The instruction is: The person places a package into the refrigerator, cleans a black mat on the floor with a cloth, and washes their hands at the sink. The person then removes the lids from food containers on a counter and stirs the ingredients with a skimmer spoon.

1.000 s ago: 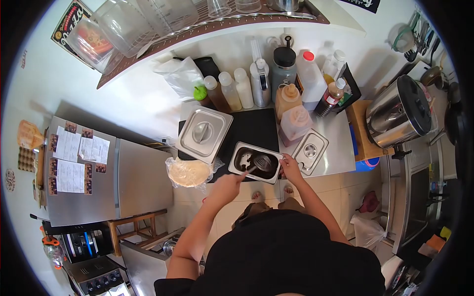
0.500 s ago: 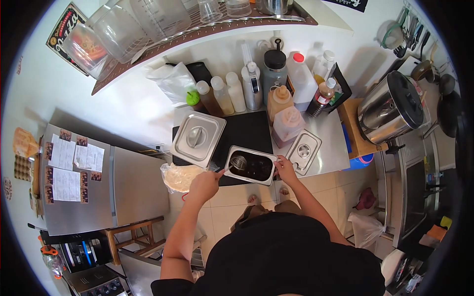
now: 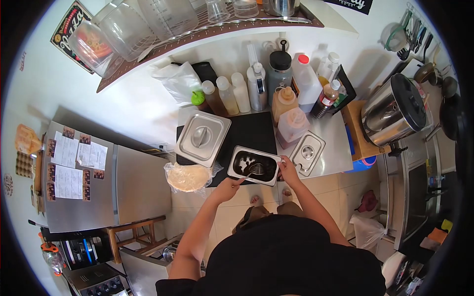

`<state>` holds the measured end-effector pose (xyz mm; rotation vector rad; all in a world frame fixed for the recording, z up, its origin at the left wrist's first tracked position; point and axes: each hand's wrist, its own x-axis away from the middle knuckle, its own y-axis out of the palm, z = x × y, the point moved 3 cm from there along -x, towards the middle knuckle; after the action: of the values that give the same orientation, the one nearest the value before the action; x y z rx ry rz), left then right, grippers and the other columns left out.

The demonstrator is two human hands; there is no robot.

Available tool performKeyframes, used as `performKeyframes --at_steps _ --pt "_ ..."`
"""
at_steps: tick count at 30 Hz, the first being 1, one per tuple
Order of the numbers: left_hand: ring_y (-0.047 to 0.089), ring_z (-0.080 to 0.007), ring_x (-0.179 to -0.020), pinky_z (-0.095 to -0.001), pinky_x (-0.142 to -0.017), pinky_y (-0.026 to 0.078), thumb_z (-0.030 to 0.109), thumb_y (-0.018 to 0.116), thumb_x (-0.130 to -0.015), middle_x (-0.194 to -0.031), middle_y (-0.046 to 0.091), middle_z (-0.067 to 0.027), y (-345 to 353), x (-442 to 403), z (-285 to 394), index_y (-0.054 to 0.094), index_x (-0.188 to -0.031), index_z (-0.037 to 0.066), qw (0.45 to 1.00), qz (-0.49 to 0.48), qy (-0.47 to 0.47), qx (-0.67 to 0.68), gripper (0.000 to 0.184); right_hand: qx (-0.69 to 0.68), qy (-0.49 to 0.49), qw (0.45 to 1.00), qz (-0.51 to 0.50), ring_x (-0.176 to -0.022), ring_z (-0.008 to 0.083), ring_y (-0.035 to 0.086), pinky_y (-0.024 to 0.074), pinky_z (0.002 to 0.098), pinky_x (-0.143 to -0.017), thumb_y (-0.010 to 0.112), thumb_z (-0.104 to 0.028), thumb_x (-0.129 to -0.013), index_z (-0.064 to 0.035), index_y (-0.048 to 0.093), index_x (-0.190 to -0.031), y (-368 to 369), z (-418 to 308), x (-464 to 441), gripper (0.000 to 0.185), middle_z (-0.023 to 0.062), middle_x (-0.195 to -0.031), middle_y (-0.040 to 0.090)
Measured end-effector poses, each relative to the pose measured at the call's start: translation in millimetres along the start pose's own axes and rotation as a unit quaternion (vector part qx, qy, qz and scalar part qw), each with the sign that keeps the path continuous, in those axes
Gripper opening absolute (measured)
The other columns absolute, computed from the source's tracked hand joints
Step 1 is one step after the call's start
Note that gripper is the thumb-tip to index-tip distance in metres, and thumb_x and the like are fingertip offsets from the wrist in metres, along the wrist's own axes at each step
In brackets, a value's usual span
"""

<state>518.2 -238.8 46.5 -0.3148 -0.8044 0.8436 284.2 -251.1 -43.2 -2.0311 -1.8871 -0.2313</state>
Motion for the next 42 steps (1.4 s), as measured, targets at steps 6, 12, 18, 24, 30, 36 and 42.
performKeyframes --at_steps 6,12,18,24,30,36,42 --pt "0.04 -0.0163 -0.045 -0.0288 -0.049 0.037 0.012 0.047 -0.077 -0.05 0.043 -0.014 -18.6 13.6 2.6 0.05 -0.11 0.018 0.997 0.005 0.049 -0.053 0.034 -0.023 0.019 0.999 -0.025 -0.042 0.0111 0.049 0.0366 0.0224 -0.035 0.046 -0.015 -0.082 -0.0061 0.04 -0.106 -0.6 4.2 3.0 0.026 0.0059 -0.063 0.052" --pt "0.052 -0.0267 -0.055 -0.0361 -0.054 0.04 0.009 0.041 -0.077 -0.059 0.05 -0.0191 -24.7 6.4 24.9 0.052 -0.109 0.018 0.987 0.051 0.041 -0.145 0.035 -0.011 0.012 0.999 -0.033 -0.043 0.01 0.05 0.0358 0.0201 -0.035 0.046 -0.016 -0.083 -0.0072 0.04 -0.106 0.4 5.8 6.3 0.026 0.0054 -0.066 0.053" --pt "0.055 -0.0341 -0.07 -0.0418 -0.063 0.044 0.011 0.04 -0.078 -0.077 0.056 -0.0202 -20.3 11.6 18.8 0.056 -0.103 0.016 0.959 0.115 -0.094 -0.242 0.03 -0.01 0.015 0.999 -0.039 -0.044 0.0099 0.051 0.0356 0.0198 -0.035 0.046 -0.017 -0.082 -0.0061 0.041 -0.1 -2.9 -3.0 6.6 0.021 0.0041 -0.064 0.053" --pt "0.054 -0.0346 -0.067 -0.0425 -0.06 0.042 0.011 0.039 -0.078 -0.07 0.055 -0.0204 -27.3 25.3 24.1 0.053 -0.106 0.018 0.973 0.092 -0.025 -0.211 0.032 -0.016 0.025 0.999 -0.038 -0.044 0.0099 0.051 0.0361 0.02 -0.035 0.047 -0.02 -0.082 -0.0065 0.042 -0.094 -0.3 2.9 5.4 0.018 0.0037 -0.062 0.052" --pt "0.055 -0.0338 -0.063 -0.0423 -0.058 0.043 0.008 0.039 -0.078 -0.066 0.054 -0.0176 -6.0 23.1 34.9 0.053 -0.108 0.018 0.986 0.066 0.027 -0.153 0.034 -0.047 0.056 0.997 -0.035 -0.044 0.0103 0.051 0.0392 0.0204 -0.037 0.045 -0.025 -0.083 -0.0058 0.045 -0.08 1.4 7.6 6.7 0.019 0.0029 -0.06 0.051" --pt "0.054 -0.0326 -0.06 -0.041 -0.054 0.043 0.01 0.04 -0.076 -0.064 0.055 -0.0168 7.3 20.9 56.6 0.053 -0.107 0.024 0.968 0.108 0.01 -0.226 0.036 -0.046 0.059 0.996 -0.048 -0.044 0.0104 0.052 0.0399 0.0202 -0.037 0.045 -0.025 -0.083 -0.0049 0.046 -0.075 0.2 4.9 6.2 0.022 0.0017 -0.058 0.05" --pt "0.055 -0.0295 -0.056 -0.0391 -0.051 0.044 0.008 0.04 -0.075 -0.062 0.055 -0.0131 -16.6 25.4 41.5 0.054 -0.106 0.027 0.932 0.134 -0.009 -0.336 0.039 -0.02 0.047 0.998 -0.047 -0.042 0.0098 0.051 0.036 0.019 -0.035 0.044 -0.024 -0.084 -0.0043 0.047 -0.075 -2.7 -5.3 9.6 0.022 0.0011 -0.056 0.048"
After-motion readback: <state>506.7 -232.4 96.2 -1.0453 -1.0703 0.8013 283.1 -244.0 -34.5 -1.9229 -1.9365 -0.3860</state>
